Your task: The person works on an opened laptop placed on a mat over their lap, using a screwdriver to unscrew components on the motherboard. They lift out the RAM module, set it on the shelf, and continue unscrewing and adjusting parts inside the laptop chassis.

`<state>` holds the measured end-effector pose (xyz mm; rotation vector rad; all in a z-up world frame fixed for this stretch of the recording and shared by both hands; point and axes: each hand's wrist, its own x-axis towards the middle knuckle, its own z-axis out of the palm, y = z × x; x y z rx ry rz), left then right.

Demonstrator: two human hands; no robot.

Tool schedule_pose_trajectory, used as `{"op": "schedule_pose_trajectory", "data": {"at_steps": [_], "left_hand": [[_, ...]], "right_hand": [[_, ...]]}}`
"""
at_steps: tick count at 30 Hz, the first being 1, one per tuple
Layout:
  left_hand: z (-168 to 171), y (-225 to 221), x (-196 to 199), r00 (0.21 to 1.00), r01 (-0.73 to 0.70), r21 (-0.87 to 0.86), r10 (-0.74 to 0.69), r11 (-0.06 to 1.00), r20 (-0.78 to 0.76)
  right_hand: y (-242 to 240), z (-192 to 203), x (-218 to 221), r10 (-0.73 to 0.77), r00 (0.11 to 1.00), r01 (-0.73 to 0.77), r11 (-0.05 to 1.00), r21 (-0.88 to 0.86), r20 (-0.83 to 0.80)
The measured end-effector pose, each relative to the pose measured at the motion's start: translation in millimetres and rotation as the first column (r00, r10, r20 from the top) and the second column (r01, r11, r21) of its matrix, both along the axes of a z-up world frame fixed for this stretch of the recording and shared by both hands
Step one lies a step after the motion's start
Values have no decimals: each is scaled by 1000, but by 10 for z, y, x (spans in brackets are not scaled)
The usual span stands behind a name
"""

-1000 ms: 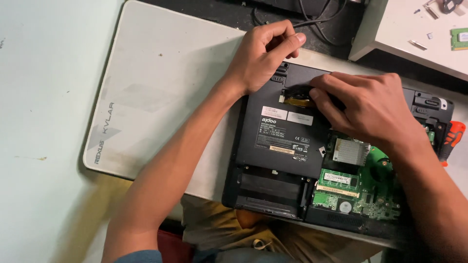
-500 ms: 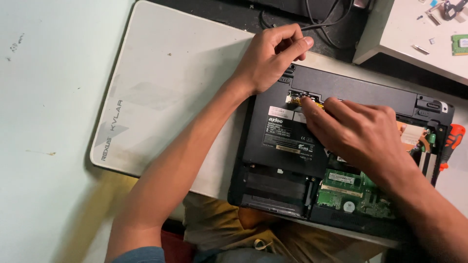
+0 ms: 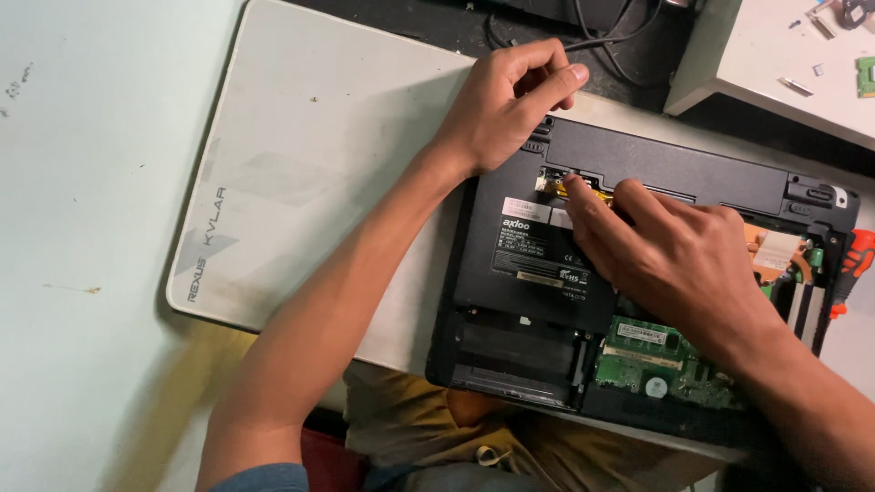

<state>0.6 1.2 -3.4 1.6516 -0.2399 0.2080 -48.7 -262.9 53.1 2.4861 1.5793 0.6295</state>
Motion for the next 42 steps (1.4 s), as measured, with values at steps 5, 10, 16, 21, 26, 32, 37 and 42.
{"op": "schedule_pose_trajectory", "data": {"at_steps": [5,10,16,21,26,32,37,42], "left_hand": [[16,0,-14,1000,6,-21,-6,1000,-9],[36,1,-26,1000,-4,-10,4,1000,-24],[8,-6,-12,1000,-6,-3,6,1000,-10],[-4,2,12,1000,4,10,-4,1000,27],[37,7,-14,1000,11,-22,-11,1000,-12],[33,16,-12,1000,12,-4,-12,1000,2],[51,15,-13,1000,17,-5,-17,1000,-19],[17,17,0,999,23,-20,-24,1000,-32]], "right_hand": [[22,7,5,7,999,-8,1000,15,37],[21,37,10,-18,1000,19,999,-37,15],[-10,-5,29,-21,1000,21,1000,-18,-8],[4,2,28,9,999,-11,999,48,50],[-25,-22,-14,-22,999,23,999,-26,50],[-19,-29,-7,-19,1000,19,1000,-7,24],[-25,-14,11,-2,999,-1,999,52,44],[-18,-78,20,10,1000,-10,1000,27,-18]]}}
